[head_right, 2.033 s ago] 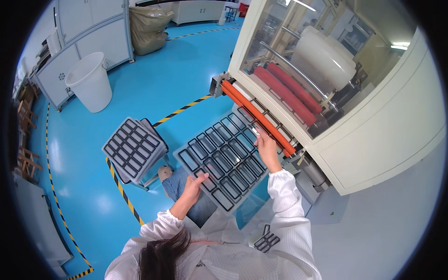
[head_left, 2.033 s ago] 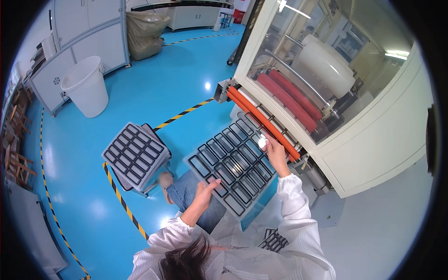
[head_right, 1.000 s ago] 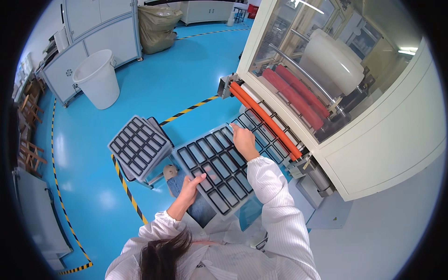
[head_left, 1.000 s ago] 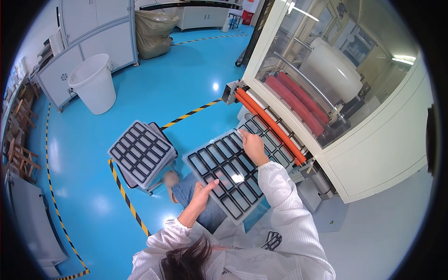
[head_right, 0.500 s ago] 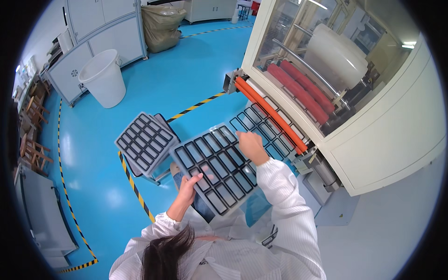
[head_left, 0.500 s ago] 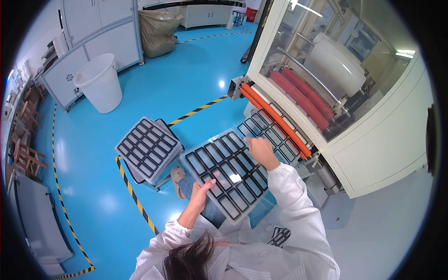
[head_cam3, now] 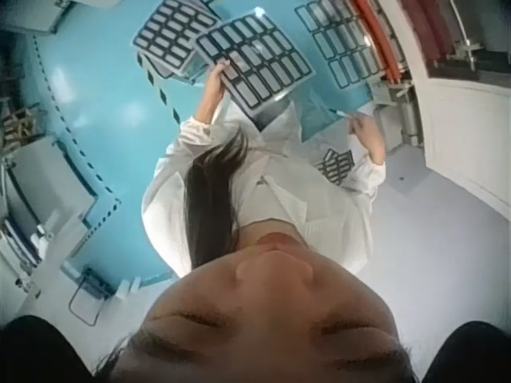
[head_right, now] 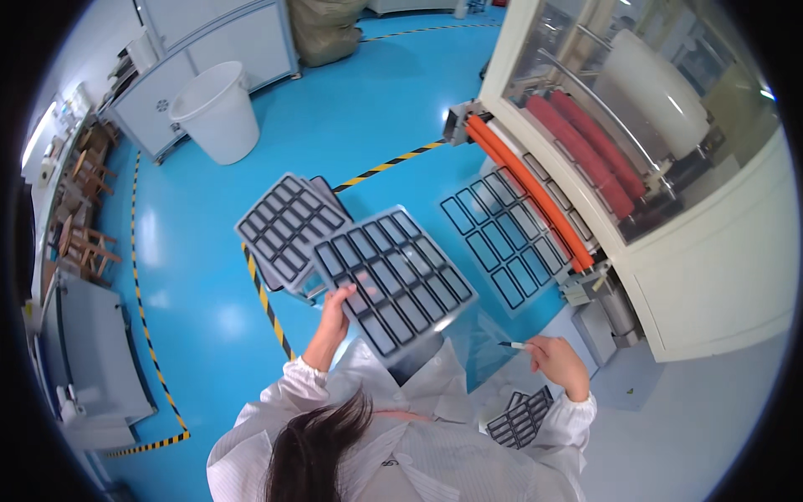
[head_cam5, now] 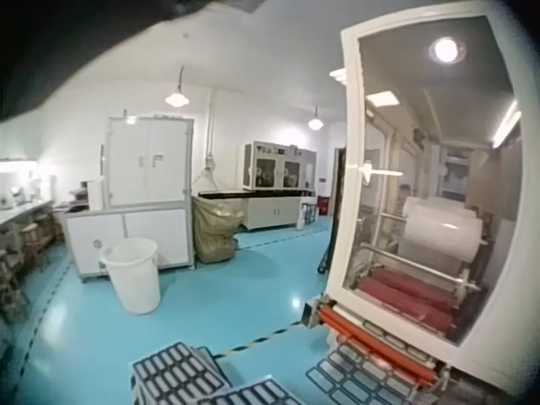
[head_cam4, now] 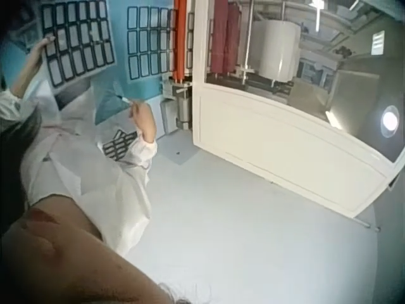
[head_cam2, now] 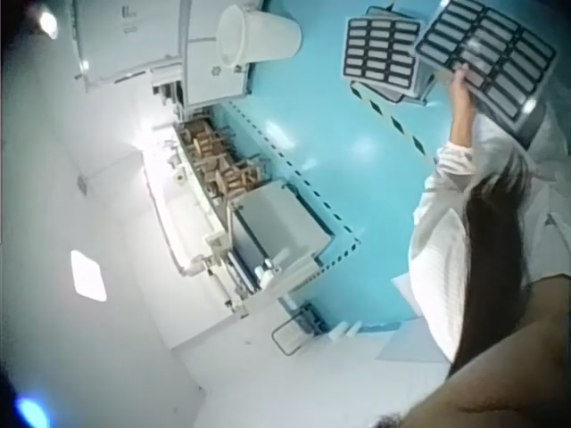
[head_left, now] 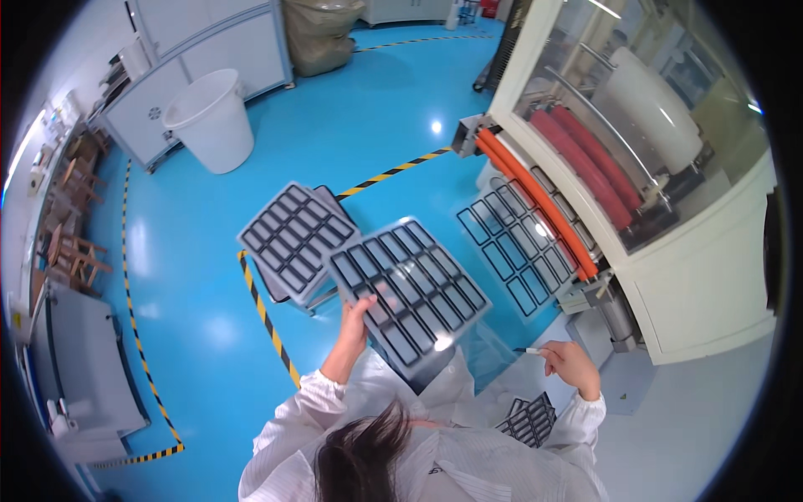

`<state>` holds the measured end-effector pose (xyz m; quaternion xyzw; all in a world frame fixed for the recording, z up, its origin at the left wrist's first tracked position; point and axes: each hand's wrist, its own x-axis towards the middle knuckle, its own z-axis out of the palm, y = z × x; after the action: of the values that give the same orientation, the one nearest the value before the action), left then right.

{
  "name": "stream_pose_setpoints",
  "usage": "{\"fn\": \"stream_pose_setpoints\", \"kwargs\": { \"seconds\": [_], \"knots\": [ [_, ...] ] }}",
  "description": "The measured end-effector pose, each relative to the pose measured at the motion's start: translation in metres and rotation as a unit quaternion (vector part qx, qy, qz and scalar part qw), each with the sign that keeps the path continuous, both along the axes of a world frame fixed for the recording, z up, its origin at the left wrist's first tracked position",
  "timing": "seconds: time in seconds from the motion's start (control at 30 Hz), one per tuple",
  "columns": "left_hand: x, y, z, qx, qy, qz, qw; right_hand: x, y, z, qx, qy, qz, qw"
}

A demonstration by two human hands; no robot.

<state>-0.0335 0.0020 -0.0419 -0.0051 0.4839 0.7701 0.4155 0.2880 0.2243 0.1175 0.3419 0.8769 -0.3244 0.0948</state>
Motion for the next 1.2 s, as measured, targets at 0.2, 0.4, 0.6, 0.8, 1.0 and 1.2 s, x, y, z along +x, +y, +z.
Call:
{"fn": "stream_pose_setpoints", "kwargs": {
  "seconds": [0.2, 0.4, 0.6, 0.8, 1.0, 1.2],
  "knots": [
    [-0.104, -0.022, 0.0, -0.044, 0.082, 0.092, 0.991, 0.014, 0.008, -0.034, -0.194, 0.179, -0.092, 0.96],
    [-0.196, -0.057, -0.011, -0.047, 0.096, 0.1, 0.989, 0.012, 0.018, -0.066, -0.214, 0.246, -0.162, 0.931],
    [-0.25, -0.085, -0.068, -0.048, -0.02, 0.132, 0.99, -0.005, 0.015, -0.08, -0.328, 0.273, -0.243, 0.871],
    [-0.248, -0.089, -0.099, -0.155, 0.03, 0.315, 0.936, -0.004, 0.013, -0.086, -0.384, 0.326, -0.245, 0.828],
    [-0.238, -0.095, -0.093, -0.142, 0.085, 0.305, 0.938, -0.013, 0.012, -0.08, -0.41, 0.336, -0.236, 0.814],
    [-0.229, -0.108, -0.101, -0.126, 0.143, 0.276, 0.942, -0.022, 0.007, -0.075, -0.426, 0.34, -0.227, 0.807]
  ]
}}
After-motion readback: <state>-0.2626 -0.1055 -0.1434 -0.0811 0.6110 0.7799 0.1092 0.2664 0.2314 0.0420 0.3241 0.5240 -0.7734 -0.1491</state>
